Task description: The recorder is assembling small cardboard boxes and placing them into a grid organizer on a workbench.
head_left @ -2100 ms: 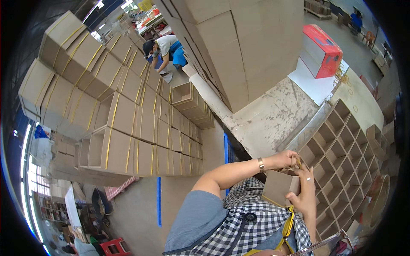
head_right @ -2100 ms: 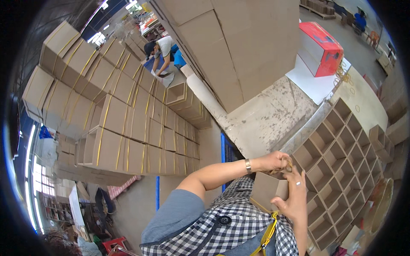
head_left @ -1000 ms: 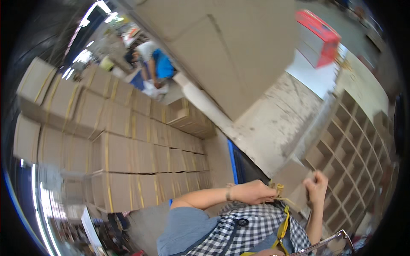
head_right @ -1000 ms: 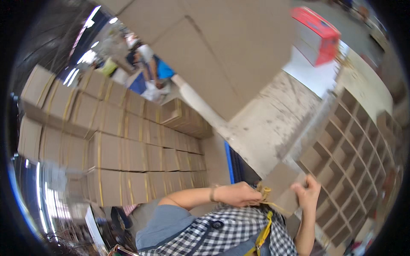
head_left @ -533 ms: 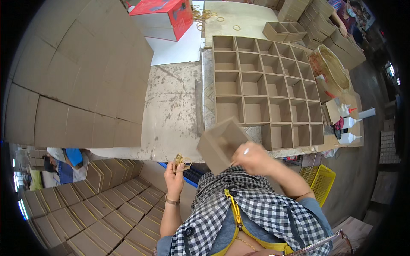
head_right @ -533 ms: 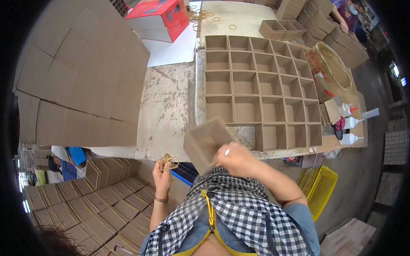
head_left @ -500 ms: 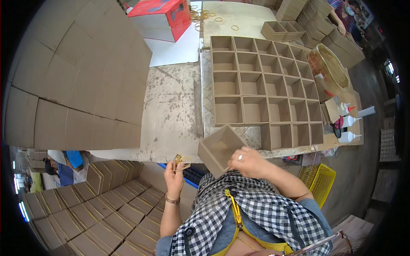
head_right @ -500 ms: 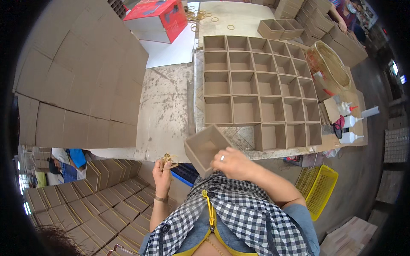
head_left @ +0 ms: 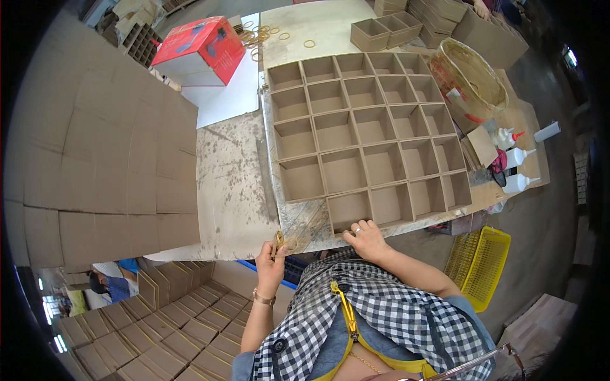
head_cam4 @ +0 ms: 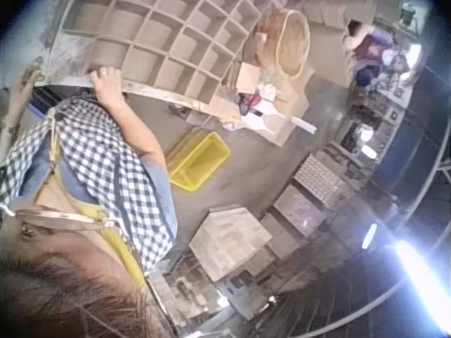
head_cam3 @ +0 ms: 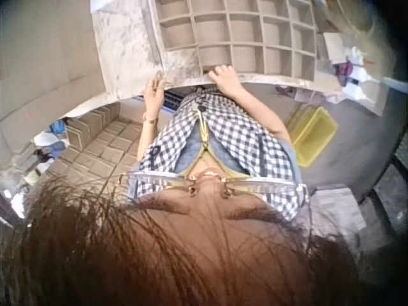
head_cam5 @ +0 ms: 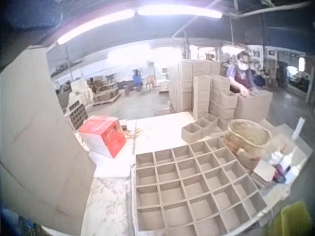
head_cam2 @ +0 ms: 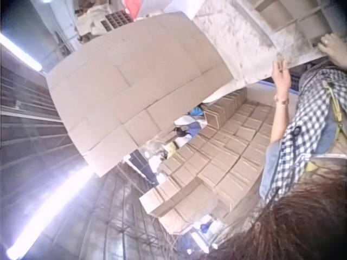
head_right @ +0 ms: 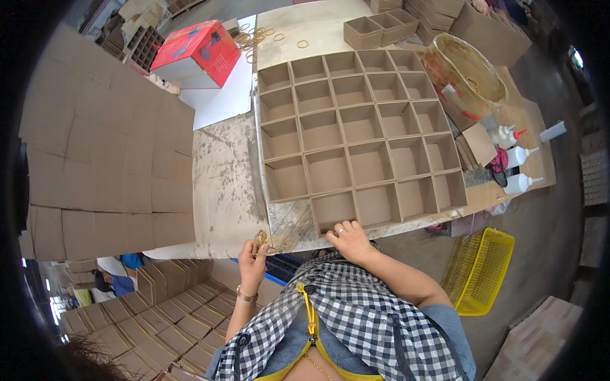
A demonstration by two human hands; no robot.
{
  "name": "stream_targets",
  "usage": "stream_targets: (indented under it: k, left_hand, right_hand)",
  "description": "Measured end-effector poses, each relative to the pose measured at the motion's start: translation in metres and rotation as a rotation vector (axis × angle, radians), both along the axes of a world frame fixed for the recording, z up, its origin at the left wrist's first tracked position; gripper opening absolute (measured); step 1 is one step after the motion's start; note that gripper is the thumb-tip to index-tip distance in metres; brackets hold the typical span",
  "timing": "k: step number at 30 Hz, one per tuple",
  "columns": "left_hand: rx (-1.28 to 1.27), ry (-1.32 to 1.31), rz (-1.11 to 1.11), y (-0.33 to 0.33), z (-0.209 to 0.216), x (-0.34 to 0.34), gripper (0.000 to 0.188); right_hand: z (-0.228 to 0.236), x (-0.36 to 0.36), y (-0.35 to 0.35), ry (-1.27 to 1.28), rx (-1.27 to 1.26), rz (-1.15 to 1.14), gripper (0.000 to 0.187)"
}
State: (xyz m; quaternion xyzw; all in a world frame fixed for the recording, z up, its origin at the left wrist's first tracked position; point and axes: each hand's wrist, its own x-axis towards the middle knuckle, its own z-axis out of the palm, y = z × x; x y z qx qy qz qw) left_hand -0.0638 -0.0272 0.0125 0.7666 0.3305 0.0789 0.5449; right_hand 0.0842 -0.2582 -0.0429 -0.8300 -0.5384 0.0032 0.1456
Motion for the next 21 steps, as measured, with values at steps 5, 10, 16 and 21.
stream_targets:
  k: [5, 10, 16, 21]
  left_hand:
    - [0.026, 0.001, -0.073, -0.016, 0.025, 0.052, 0.011]
    - [0.114, -0.211, -0.311, -0.036, 0.066, 0.168, 0.008]
    - [0.410, -0.374, -0.760, -0.123, 0.118, 0.365, 0.009]
    - [0.419, -0.625, -0.863, -0.242, 0.128, 0.526, 0.017]
  right_hand:
    - [-0.002, 0.013, -0.009, 0.148, 0.032, 0.061, 0.028]
    - [0.028, 0.051, -0.034, 0.521, 0.461, 0.195, 0.030]
    - [0.045, 0.085, -0.113, 0.496, 0.603, -0.110, 0.010]
    - [0.023, 0.068, -0.187, 0.497, 0.581, -0.477, 0.009]
